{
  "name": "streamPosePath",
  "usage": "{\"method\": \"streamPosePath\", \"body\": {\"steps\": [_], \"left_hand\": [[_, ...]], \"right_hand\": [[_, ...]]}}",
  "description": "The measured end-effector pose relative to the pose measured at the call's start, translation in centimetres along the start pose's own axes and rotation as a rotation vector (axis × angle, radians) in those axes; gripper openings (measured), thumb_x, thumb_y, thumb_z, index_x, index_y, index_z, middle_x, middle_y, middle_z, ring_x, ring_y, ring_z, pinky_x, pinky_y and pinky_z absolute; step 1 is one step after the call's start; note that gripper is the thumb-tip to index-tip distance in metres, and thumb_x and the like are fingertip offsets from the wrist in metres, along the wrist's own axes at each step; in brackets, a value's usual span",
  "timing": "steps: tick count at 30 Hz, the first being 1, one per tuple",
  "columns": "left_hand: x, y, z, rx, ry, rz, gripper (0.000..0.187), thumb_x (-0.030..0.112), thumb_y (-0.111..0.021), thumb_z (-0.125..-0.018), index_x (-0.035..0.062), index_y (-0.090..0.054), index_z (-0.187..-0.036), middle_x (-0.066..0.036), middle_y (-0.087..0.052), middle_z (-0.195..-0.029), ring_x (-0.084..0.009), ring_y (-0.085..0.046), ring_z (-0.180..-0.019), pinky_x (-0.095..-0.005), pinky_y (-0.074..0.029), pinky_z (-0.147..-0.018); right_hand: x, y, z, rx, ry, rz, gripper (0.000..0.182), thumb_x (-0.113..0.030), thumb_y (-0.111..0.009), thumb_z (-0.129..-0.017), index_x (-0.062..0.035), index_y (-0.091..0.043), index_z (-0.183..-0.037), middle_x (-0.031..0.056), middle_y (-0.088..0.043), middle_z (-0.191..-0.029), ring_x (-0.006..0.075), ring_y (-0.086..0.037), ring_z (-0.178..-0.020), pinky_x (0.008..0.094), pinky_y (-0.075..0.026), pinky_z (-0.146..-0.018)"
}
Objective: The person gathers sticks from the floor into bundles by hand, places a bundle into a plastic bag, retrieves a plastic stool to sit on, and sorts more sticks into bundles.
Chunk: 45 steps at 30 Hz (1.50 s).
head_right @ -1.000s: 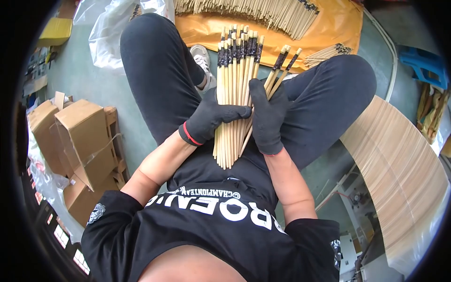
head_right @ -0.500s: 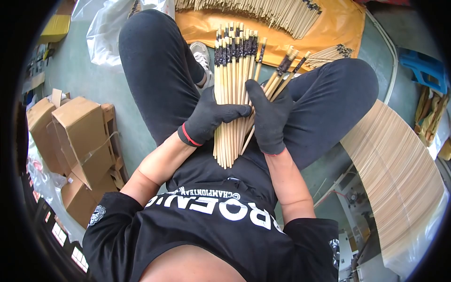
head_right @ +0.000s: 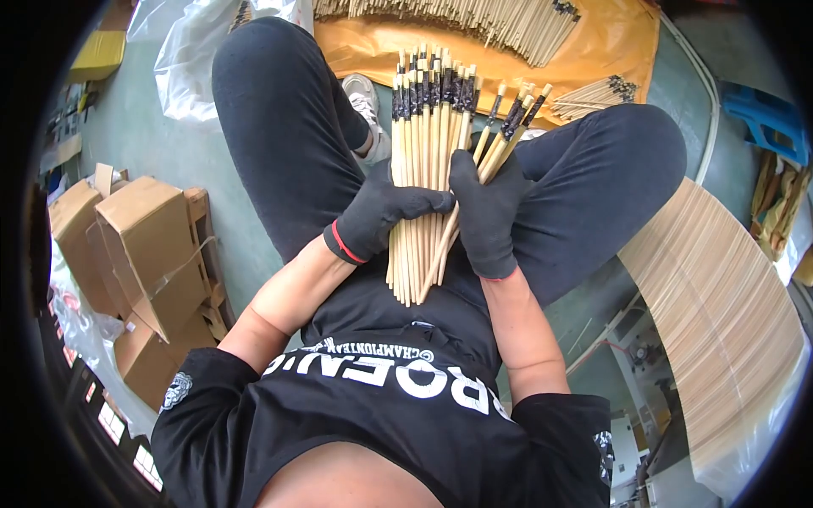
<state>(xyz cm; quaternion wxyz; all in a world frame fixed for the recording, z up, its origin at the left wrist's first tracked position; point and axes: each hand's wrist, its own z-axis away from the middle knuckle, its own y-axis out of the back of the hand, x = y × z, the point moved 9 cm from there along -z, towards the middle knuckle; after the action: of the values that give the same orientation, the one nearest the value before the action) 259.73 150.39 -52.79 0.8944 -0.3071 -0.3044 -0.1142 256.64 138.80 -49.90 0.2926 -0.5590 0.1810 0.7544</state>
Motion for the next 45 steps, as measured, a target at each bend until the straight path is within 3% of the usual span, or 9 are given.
{"method": "streamPosePath", "body": {"steps": [6,10,12,15,19,21,26,37,45], "left_hand": [[0.6,-0.7,0.4,-0.004,0.040,-0.003,0.033,0.001,-0.067,-0.069,-0.0006,-0.055,-0.100,-0.004,-0.060,-0.081,-0.0099,-0.057,-0.069,-0.0223,-0.047,-0.064],[0.5,-0.7,0.4,-0.029,0.039,-0.031,0.032,0.003,-0.064,-0.071,-0.0005,-0.055,-0.101,-0.003,-0.060,-0.081,-0.0084,-0.056,-0.068,-0.0203,-0.046,-0.061],[1.4,-1.0,0.3,-0.022,-0.101,0.063,0.031,0.004,-0.063,-0.073,-0.0005,-0.054,-0.102,-0.003,-0.059,-0.082,-0.0072,-0.055,-0.067,-0.0183,-0.044,-0.059],[-0.3,0.4,-0.2,0.007,-0.023,0.055,0.028,0.005,-0.068,-0.069,0.0001,-0.058,-0.095,-0.003,-0.061,-0.075,-0.0055,-0.054,-0.060,-0.0185,-0.040,-0.050],[-0.1,0.0,0.1,-0.013,0.010,0.019,0.031,0.003,-0.064,-0.074,-0.0005,-0.054,-0.102,-0.004,-0.060,-0.085,-0.0083,-0.057,-0.070,-0.0200,-0.046,-0.061],[0.7,-0.3,0.1,0.037,-0.086,0.100,0.030,0.004,-0.068,-0.071,-0.0004,-0.058,-0.099,-0.002,-0.062,-0.079,-0.0043,-0.054,-0.064,-0.0184,-0.043,-0.056],[1.1,0.0,0.4,0.094,-0.089,0.048,0.027,0.005,-0.069,-0.071,-0.0006,-0.060,-0.096,-0.001,-0.062,-0.076,-0.0037,-0.053,-0.061,-0.0182,-0.041,-0.054],[0.6,0.6,0.0,0.087,-0.063,0.116,0.022,0.006,-0.068,-0.071,-0.0005,-0.063,-0.091,-0.001,-0.061,-0.070,-0.0022,-0.049,-0.056,-0.0169,-0.038,-0.051],[1.6,0.7,0.0,0.088,-0.124,-0.061,0.023,0.007,-0.070,-0.069,-0.0003,-0.063,-0.090,-0.001,-0.061,-0.069,-0.0025,-0.049,-0.056,-0.0177,-0.038,-0.049]], "right_hand": [[0.6,0.5,0.1,-0.025,-0.033,-0.022,0.011,-0.007,-0.057,-0.081,-0.0025,-0.052,-0.089,-0.0005,-0.052,-0.076,0.0052,-0.049,-0.065,0.0200,-0.040,-0.058],[-0.3,-0.3,0.6,0.020,-0.041,0.002,0.015,-0.004,-0.062,-0.078,-0.0033,-0.051,-0.088,-0.0011,-0.051,-0.075,0.0054,-0.050,-0.067,0.0196,-0.042,-0.062],[0.4,-0.4,0.6,0.013,-0.070,-0.064,0.020,-0.003,-0.064,-0.077,-0.0020,-0.053,-0.092,0.0004,-0.055,-0.079,0.0072,-0.053,-0.071,0.0204,-0.044,-0.066],[-0.2,-1.8,0.3,-0.171,-0.136,-0.072,0.031,-0.003,-0.064,-0.077,0.0015,-0.054,-0.106,0.0066,-0.060,-0.093,0.0110,-0.057,-0.079,0.0232,-0.046,-0.069],[0.1,-1.2,0.5,-0.089,-0.114,-0.140,0.026,-0.003,-0.060,-0.079,0.0030,-0.055,-0.104,0.0057,-0.061,-0.093,0.0106,-0.058,-0.079,0.0237,-0.047,-0.068],[0.7,-0.8,0.3,-0.051,-0.108,-0.149,0.025,-0.003,-0.060,-0.080,0.0029,-0.056,-0.104,0.0055,-0.061,-0.092,0.0101,-0.057,-0.079,0.0233,-0.046,-0.068],[0.8,0.3,0.1,0.020,-0.080,-0.131,0.023,-0.005,-0.059,-0.081,0.0026,-0.057,-0.102,0.0048,-0.060,-0.091,0.0089,-0.056,-0.077,0.0225,-0.044,-0.067],[0.5,-0.9,0.0,-0.059,-0.091,-0.159,0.024,-0.005,-0.059,-0.080,0.0023,-0.055,-0.103,0.0045,-0.059,-0.089,0.0093,-0.056,-0.075,0.0225,-0.044,-0.066],[1.6,0.3,-0.2,-0.021,-0.078,-0.112,0.031,-0.008,-0.056,-0.080,0.0056,-0.053,-0.108,0.0074,-0.060,-0.093,0.0125,-0.057,-0.079,0.0255,-0.045,-0.071]]}}
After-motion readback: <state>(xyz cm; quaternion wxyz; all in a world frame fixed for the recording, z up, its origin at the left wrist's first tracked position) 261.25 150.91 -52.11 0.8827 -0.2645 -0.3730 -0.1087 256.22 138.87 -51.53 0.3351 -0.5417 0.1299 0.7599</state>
